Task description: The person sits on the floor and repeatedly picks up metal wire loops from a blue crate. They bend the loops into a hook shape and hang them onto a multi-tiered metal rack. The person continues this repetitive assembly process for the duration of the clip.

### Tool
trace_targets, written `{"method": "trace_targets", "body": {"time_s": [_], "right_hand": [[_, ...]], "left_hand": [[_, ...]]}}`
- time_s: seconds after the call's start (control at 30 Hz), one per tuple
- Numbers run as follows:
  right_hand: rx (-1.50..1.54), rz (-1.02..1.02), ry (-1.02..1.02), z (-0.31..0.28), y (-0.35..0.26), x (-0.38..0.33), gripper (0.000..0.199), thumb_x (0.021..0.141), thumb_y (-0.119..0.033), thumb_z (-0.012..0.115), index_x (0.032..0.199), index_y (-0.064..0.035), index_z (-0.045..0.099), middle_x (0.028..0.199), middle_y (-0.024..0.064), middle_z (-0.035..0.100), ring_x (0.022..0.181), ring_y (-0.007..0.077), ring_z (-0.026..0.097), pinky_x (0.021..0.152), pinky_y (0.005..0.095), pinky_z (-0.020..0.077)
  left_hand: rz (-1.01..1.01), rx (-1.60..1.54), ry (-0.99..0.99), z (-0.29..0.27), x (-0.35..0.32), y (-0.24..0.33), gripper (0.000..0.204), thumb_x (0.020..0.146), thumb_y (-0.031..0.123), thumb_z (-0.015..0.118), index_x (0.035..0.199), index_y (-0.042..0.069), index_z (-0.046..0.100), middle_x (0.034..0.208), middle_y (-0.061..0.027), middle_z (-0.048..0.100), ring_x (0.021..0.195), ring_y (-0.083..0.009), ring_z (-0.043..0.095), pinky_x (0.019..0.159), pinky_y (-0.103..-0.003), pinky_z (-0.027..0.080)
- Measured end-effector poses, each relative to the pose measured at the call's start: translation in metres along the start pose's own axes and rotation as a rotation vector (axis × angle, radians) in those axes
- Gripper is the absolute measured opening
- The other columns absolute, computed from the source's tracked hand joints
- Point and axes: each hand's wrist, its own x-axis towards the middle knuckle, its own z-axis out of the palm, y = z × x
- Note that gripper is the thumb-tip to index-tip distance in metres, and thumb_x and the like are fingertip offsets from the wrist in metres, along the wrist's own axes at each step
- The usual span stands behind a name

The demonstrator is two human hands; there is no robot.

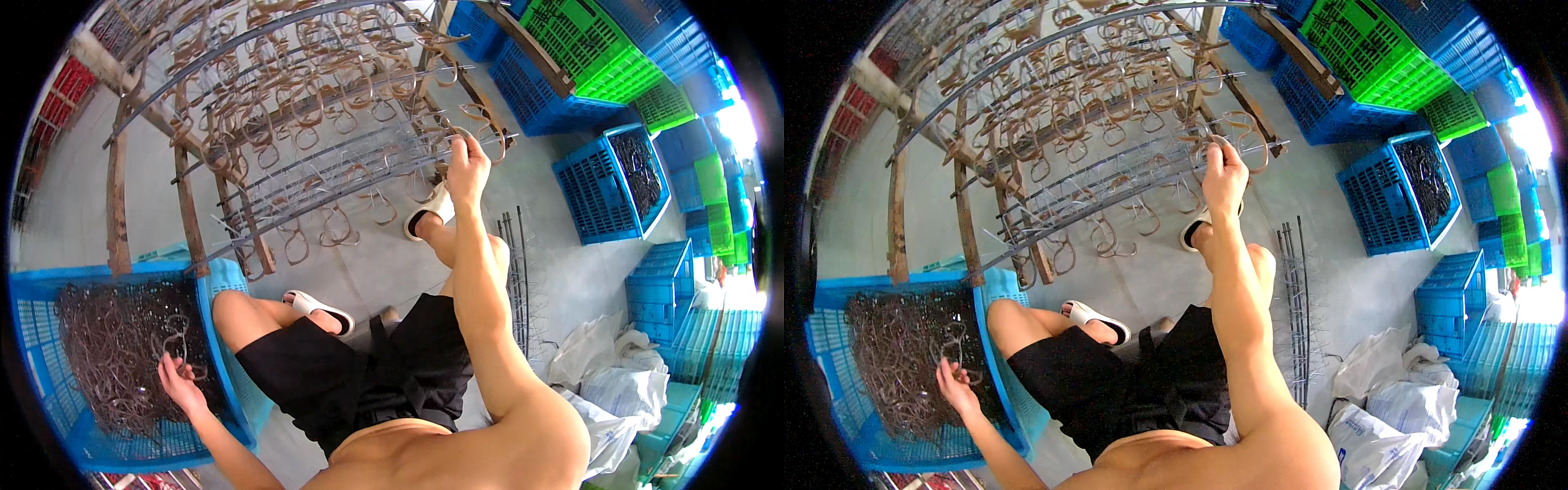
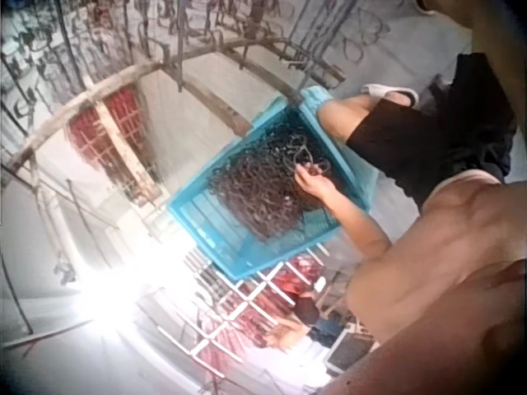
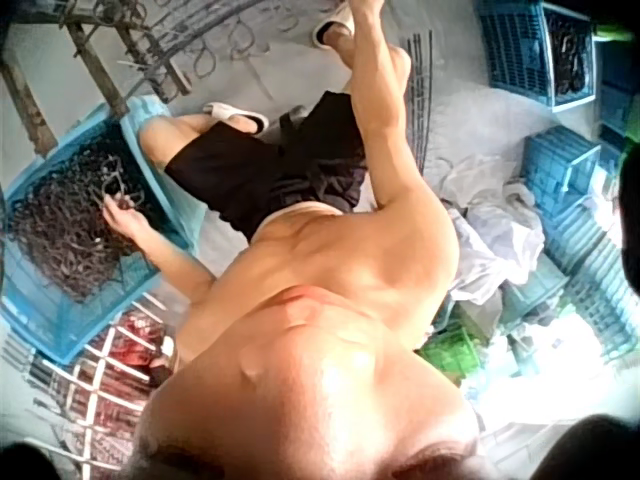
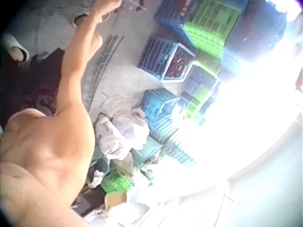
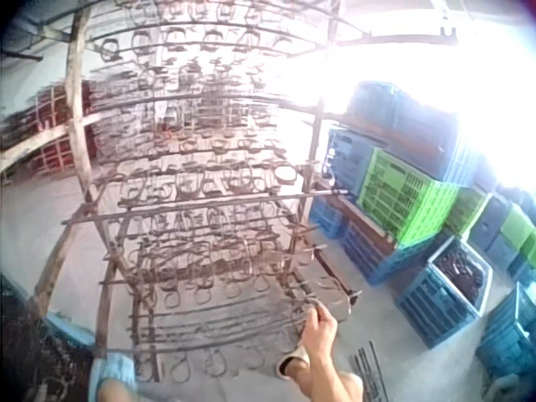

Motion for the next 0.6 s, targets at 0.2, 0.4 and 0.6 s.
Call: {"method": "trace_targets", "body": {"time_s": [0.2,0.4,0.6], "right_hand": [[0.003,0.008,-0.028,0.008,-0.011,-0.017,0.020,0.088,-0.017,0.054,0.094,-0.0004,0.062,0.061,-0.0010,0.049,0.056,0.0068,0.040,0.051,0.0237,0.0336],[-0.049,-0.106,0.045,-0.001,-0.002,-0.001,0.019,0.088,-0.017,0.054,0.091,-0.0007,0.062,0.059,0.0001,0.049,0.054,0.0061,0.038,0.049,0.0236,0.0328],[-0.160,0.087,-0.029,0.004,-0.037,-0.015,0.018,0.084,-0.016,0.059,0.087,0.0011,0.060,0.062,0.0067,0.052,0.059,0.0168,0.049,0.056,0.0307,0.0401]], "left_hand": [[0.072,-0.097,0.024,0.017,-0.013,0.016,0.024,0.091,0.027,0.056,0.108,0.010,0.056,0.077,0.0018,0.056,0.060,-0.0063,0.050,0.050,-0.019,0.037],[0.135,-0.081,-0.065,0.034,-0.027,0.032,0.027,0.092,0.027,0.055,0.112,0.009,0.055,0.080,0.0016,0.056,0.065,-0.0057,0.049,0.055,-0.019,0.037],[0.091,-0.203,-0.093,0.045,-0.063,0.053,0.024,0.089,0.023,0.058,0.107,0.007,0.057,0.075,0.0004,0.053,0.064,-0.0059,0.048,0.051,-0.019,0.036]]}}
